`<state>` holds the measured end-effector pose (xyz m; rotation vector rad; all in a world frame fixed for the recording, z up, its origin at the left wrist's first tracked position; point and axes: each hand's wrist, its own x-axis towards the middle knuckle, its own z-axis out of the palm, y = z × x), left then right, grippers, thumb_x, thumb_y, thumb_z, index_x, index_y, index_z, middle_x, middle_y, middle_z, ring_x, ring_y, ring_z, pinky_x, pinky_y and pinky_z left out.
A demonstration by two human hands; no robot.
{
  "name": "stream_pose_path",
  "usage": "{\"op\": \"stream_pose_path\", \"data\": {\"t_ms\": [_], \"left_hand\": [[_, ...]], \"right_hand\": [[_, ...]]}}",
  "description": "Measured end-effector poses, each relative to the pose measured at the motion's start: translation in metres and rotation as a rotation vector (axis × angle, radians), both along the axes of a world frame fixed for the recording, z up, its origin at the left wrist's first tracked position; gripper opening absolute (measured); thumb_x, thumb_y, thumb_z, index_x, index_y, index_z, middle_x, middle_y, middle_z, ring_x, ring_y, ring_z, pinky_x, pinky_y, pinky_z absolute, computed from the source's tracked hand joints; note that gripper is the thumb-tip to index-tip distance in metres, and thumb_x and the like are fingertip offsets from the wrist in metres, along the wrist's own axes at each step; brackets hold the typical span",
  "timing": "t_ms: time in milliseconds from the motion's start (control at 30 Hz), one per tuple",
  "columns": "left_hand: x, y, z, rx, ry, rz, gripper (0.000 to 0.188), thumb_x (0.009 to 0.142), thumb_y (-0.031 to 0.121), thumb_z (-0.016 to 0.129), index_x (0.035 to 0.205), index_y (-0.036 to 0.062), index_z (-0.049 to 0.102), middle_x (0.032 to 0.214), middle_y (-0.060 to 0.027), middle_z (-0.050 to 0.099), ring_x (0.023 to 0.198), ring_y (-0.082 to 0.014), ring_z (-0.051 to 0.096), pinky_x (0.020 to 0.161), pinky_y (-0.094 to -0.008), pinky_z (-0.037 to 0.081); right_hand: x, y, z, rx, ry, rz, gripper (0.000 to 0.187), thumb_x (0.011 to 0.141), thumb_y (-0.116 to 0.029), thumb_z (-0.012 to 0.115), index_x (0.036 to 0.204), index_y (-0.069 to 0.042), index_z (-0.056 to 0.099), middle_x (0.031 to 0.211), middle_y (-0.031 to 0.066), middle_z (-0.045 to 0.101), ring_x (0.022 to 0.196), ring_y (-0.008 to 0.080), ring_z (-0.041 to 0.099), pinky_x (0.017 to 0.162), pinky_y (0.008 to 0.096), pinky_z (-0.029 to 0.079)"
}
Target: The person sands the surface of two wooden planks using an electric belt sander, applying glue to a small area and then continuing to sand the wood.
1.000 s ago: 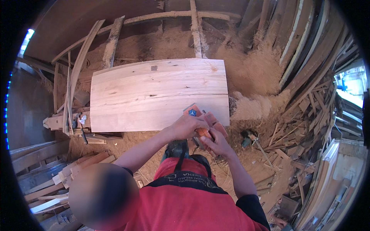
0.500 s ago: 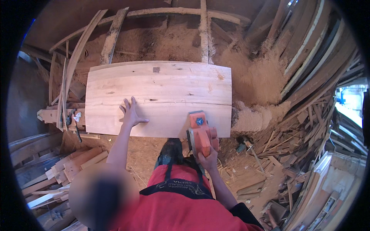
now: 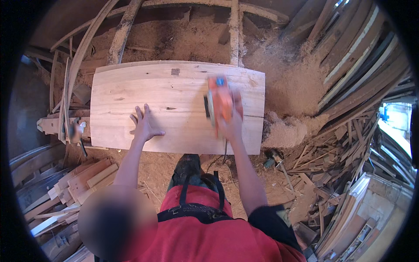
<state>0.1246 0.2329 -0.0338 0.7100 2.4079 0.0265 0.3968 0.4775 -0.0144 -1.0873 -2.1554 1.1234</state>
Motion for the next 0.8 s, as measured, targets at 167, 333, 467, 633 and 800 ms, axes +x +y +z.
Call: {"op": "stream_pose_path", "data": {"t_ms": [167, 333, 467, 633, 800], "left_hand": [[0.005, 0.008, 0.021, -0.032, -0.013, 0.013, 0.160, 0.044, 0.051, 0.099, 0.163, 0.0238, -0.004, 0.166, -0.0257, -0.011, 0.147, -0.0579, -0.014, 0.119, -0.0675, 0.014], [0.009, 0.010, 0.015, -0.040, -0.028, 0.016, 0.159, 0.043, 0.051, 0.099, 0.163, 0.0229, -0.002, 0.166, -0.0246, -0.011, 0.148, -0.0566, -0.015, 0.115, -0.0735, 0.018], [0.006, -0.001, 0.005, 0.039, 0.006, 0.006, 0.160, 0.042, 0.052, 0.099, 0.163, 0.0213, -0.001, 0.166, -0.0279, -0.009, 0.147, -0.0575, -0.014, 0.118, -0.0697, 0.015], [0.001, 0.009, -0.003, 0.050, 0.081, -0.100, 0.159, 0.043, 0.054, 0.098, 0.163, 0.0200, -0.002, 0.165, -0.0300, -0.008, 0.146, -0.0595, -0.016, 0.121, -0.0643, 0.010], [0.000, 0.002, 0.004, -0.008, 0.019, -0.026, 0.159, 0.045, 0.054, 0.098, 0.163, 0.0207, -0.003, 0.165, -0.0288, -0.009, 0.146, -0.0592, -0.016, 0.122, -0.0636, 0.010]], "right_hand": [[0.169, -0.154, 0.040, -0.223, -0.081, -0.123, 0.034, 0.080, -0.014, 0.071, 0.109, 0.002, 0.066, 0.097, 0.0204, 0.071, 0.092, 0.0356, 0.071, 0.081, 0.0436, 0.054], [0.147, -0.131, 0.043, -0.300, -0.181, -0.193, 0.029, 0.077, -0.012, 0.072, 0.101, 0.002, 0.066, 0.087, 0.0173, 0.071, 0.084, 0.0293, 0.071, 0.078, 0.0409, 0.054], [0.044, -0.028, 0.016, -0.211, 0.073, -0.129, 0.029, 0.078, -0.006, 0.070, 0.106, 0.000, 0.067, 0.094, 0.0101, 0.069, 0.087, 0.0201, 0.066, 0.078, 0.0355, 0.053], [-0.079, 0.098, 0.024, -0.250, -0.007, -0.127, 0.024, 0.077, -0.016, 0.069, 0.098, -0.003, 0.068, 0.083, 0.0188, 0.070, 0.077, 0.0320, 0.069, 0.070, 0.0433, 0.054], [-0.013, 0.007, 0.007, -0.207, 0.060, -0.081, 0.026, 0.079, -0.015, 0.073, 0.102, -0.002, 0.067, 0.086, 0.0168, 0.070, 0.082, 0.0282, 0.069, 0.072, 0.0411, 0.054]]}}
